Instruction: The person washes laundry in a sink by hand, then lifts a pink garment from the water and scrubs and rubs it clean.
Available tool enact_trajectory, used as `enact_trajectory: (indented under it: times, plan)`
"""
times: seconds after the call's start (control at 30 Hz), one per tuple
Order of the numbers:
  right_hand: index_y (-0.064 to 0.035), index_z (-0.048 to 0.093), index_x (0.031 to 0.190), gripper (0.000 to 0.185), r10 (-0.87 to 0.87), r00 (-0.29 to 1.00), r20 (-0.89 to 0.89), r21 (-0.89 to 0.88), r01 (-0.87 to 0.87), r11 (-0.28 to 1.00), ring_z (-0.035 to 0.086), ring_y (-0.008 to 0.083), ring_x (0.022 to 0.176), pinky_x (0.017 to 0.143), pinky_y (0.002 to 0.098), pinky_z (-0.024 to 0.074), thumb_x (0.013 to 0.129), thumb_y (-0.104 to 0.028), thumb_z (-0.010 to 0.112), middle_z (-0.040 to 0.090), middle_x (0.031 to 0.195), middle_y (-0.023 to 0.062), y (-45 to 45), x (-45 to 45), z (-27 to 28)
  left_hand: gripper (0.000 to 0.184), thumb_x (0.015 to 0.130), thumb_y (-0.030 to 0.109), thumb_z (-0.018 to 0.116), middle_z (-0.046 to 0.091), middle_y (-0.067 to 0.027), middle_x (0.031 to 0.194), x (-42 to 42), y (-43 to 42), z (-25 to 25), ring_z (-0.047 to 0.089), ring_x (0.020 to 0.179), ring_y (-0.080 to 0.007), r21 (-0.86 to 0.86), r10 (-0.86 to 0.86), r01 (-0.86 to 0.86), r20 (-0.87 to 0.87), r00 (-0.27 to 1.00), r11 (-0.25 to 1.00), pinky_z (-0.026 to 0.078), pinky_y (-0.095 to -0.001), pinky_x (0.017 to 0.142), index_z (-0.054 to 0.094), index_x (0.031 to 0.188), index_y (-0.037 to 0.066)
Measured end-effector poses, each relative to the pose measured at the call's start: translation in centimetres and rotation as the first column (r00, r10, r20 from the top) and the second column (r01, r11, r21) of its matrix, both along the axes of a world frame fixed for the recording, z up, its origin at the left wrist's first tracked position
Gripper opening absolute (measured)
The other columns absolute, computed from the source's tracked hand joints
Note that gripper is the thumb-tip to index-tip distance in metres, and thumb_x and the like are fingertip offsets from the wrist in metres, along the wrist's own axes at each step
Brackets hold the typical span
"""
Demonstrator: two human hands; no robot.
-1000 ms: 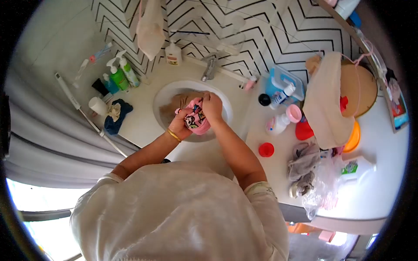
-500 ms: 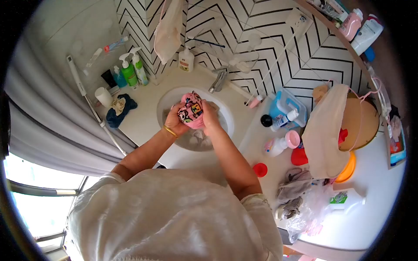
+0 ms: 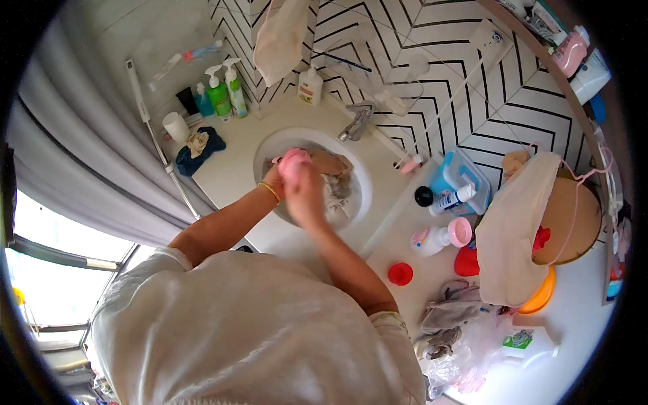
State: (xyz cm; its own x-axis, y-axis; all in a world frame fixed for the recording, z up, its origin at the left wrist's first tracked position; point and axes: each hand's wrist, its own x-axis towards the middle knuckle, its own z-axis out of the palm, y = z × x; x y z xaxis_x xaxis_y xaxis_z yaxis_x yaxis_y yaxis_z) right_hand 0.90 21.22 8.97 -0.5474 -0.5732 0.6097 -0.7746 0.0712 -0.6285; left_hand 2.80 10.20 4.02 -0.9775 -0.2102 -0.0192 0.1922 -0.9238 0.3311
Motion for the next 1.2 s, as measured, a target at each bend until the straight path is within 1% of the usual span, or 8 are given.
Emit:
enact_trajectory:
  times: [0.07, 0.1, 0.27, 0.5, 0.67, 0.9, 1.07, 1.2]
  plan:
    - [-0.0017, 0.051, 0.099, 0.028, -0.204, 0.923, -0.327, 0.206, 0.280, 0.938, 0.054, 0.0365, 0.088, 0.074, 0.0444, 0.0444, 0.074, -0.011, 0.059, 0.055, 0.096, 0.0176, -0.6, 2.4, 3.0, 0.018, 0.084, 0.014, 0.046, 0.057, -0.0053, 0.101, -2.8, -1.2, -3.5, 0.056, 0.092, -0.0205, 0.040, -0.238, 0.299, -0.510, 0.827, 0.953, 0.047, -0.0354, 0.082, 0.051, 0.100, 0.011]
    - [-0.0009, 0.053, 0.094, 0.025, -0.192, 0.942, -0.276, -0.009, 0.198, 0.980, 0.054, 0.0358, 0.087, 0.072, 0.0433, 0.0439, 0.076, -0.017, 0.058, 0.056, 0.092, 0.0180, -1.9, -1.0, 0.4, 0.013, 0.081, 0.010, 0.047, 0.059, -0.0056, 0.095, -2.8, -1.3, -4.5, 0.057, 0.084, -0.0190, 0.081, 0.110, -0.132, 0.236, 0.966, 0.988, 0.049, -0.0321, 0.074, 0.054, 0.093, 0.010]
    - [0.0012, 0.051, 0.083, 0.017, -0.555, 0.793, 0.252, 0.268, 0.494, 0.827, 0.056, 0.0363, 0.068, 0.064, 0.0428, 0.0439, 0.078, -0.014, 0.055, 0.057, 0.073, 0.0174, -4.1, -10.0, -0.5, 0.016, 0.078, 0.006, 0.050, 0.061, -0.0060, 0.085, -2.6, -0.5, 0.9, 0.060, 0.075, -0.0184, -0.142, 0.080, -0.050, 0.212, 0.974, 0.989, 0.050, -0.0305, 0.069, 0.057, 0.092, 0.005]
    - [-0.0009, 0.050, 0.089, 0.026, -0.215, 0.890, -0.403, 0.051, 0.256, 0.965, 0.056, 0.0374, 0.075, 0.069, 0.0431, 0.0438, 0.074, -0.020, 0.059, 0.058, 0.078, 0.0152, -7.3, -2.9, -1.5, 0.008, 0.079, 0.013, 0.055, 0.059, -0.0052, 0.080, -3.2, -2.5, -1.4, 0.059, 0.073, -0.0191, 0.142, 0.122, -0.170, 0.295, 0.948, 0.975, 0.049, -0.0321, 0.066, 0.056, 0.084, 0.006]
    - [-0.0001, 0.051, 0.088, 0.022, -0.452, 0.808, 0.378, 0.286, 0.362, 0.887, 0.058, 0.0324, 0.073, 0.068, 0.0411, 0.0442, 0.077, -0.018, 0.058, 0.059, 0.081, 0.0151, -5.7, -12.3, -3.0, 0.005, 0.080, 0.009, 0.054, 0.062, -0.0055, 0.087, -3.7, -0.1, -3.1, 0.060, 0.079, -0.0199, 0.058, 0.198, -0.210, 0.169, 0.966, 0.976, 0.050, -0.0347, 0.070, 0.056, 0.085, 0.009]
    - [-0.0033, 0.055, 0.090, 0.020, -0.134, 0.979, -0.153, 0.394, 0.185, 0.900, 0.059, 0.0305, 0.078, 0.068, 0.0391, 0.0448, 0.081, -0.021, 0.055, 0.060, 0.084, 0.0151, -5.2, -3.0, -4.0, 0.009, 0.080, 0.008, 0.052, 0.062, -0.0066, 0.084, -3.3, -0.6, -5.8, 0.060, 0.079, -0.0179, 0.097, 0.237, -0.271, 0.272, 0.933, 0.958, 0.050, -0.0332, 0.069, 0.057, 0.086, 0.006]
    - [-0.0015, 0.057, 0.085, 0.015, -0.227, 0.764, 0.604, 0.129, 0.188, 0.974, 0.056, 0.0318, 0.076, 0.071, 0.0386, 0.0433, 0.080, -0.015, 0.051, 0.058, 0.083, 0.0146, -5.8, -10.6, -5.7, 0.010, 0.079, 0.009, 0.055, 0.062, -0.0062, 0.085, -1.5, 0.5, -2.9, 0.060, 0.080, -0.0179, 0.017, 0.227, -0.243, 0.300, 0.927, 0.970, 0.050, -0.0332, 0.069, 0.058, 0.087, 0.006]
    - [0.0004, 0.053, 0.088, 0.021, 0.053, 0.966, 0.255, 0.123, -0.087, 0.989, 0.054, 0.0270, 0.089, 0.078, 0.0337, 0.0412, 0.081, -0.020, 0.055, 0.059, 0.087, 0.0155, -6.3, -1.6, -2.3, 0.009, 0.076, 0.011, 0.056, 0.060, -0.0072, 0.076, -1.4, -2.9, -3.2, 0.058, 0.066, -0.0174, 0.244, 0.194, -0.302, 0.385, 0.902, 0.922, 0.048, -0.0322, 0.060, 0.059, 0.082, 0.005]
